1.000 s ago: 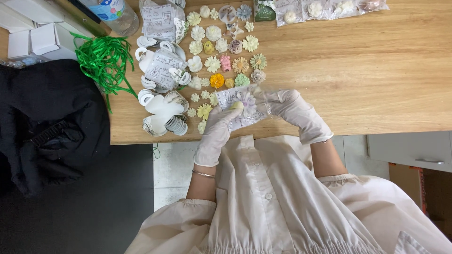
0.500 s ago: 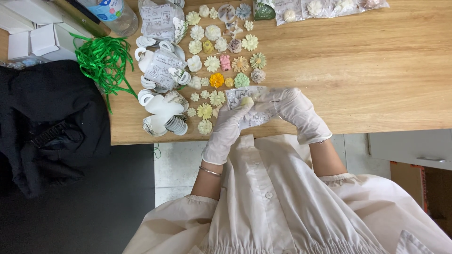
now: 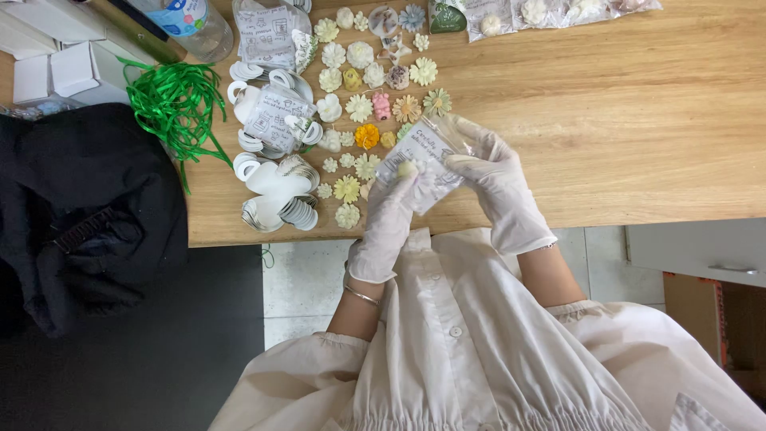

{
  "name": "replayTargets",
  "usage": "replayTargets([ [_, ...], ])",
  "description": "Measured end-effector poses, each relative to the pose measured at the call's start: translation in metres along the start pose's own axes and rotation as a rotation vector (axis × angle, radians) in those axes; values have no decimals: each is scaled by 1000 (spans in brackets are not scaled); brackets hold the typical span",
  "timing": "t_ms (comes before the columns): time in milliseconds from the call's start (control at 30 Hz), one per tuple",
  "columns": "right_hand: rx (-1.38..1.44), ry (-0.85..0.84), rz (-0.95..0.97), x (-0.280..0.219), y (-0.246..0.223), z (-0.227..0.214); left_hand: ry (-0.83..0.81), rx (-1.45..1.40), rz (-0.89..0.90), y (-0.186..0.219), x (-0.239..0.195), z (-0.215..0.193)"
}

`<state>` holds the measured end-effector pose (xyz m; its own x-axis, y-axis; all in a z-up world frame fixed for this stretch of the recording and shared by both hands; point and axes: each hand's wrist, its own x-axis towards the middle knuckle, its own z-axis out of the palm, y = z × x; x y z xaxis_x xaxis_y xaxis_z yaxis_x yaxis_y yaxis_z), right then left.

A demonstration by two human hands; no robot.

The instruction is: Packaging decorative wax flowers into individual plastic bags.

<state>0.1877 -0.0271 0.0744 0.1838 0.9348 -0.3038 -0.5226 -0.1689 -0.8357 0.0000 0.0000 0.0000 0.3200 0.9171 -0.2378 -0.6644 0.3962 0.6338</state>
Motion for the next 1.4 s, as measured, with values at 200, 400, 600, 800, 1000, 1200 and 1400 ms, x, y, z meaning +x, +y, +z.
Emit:
replayTargets([
  [200,-320,8,-87,-17,-34,-4,-239,37,114,29,-7,3],
  [400,-624,-82,-22,-39,-56,15,-274,947,568,34,-16,49],
  [600,-768,-95,-304,-40,-52,3,-169,733,442,40,-23,59],
  [800,-1295,-66,-942,-42,-56,25,-144,1181,643,48,-23,45],
  [1000,-1532,-177,-980,-33,-23,0,-221,1343,778,44,-28,45],
  [1200,-1445,-267,-875,-31,-16,-14,-227,1421,1011,78,-40,98],
  [1400,-1287,-316,-839,-29,-13,-16,-222,1168,610,42,-33,53],
])
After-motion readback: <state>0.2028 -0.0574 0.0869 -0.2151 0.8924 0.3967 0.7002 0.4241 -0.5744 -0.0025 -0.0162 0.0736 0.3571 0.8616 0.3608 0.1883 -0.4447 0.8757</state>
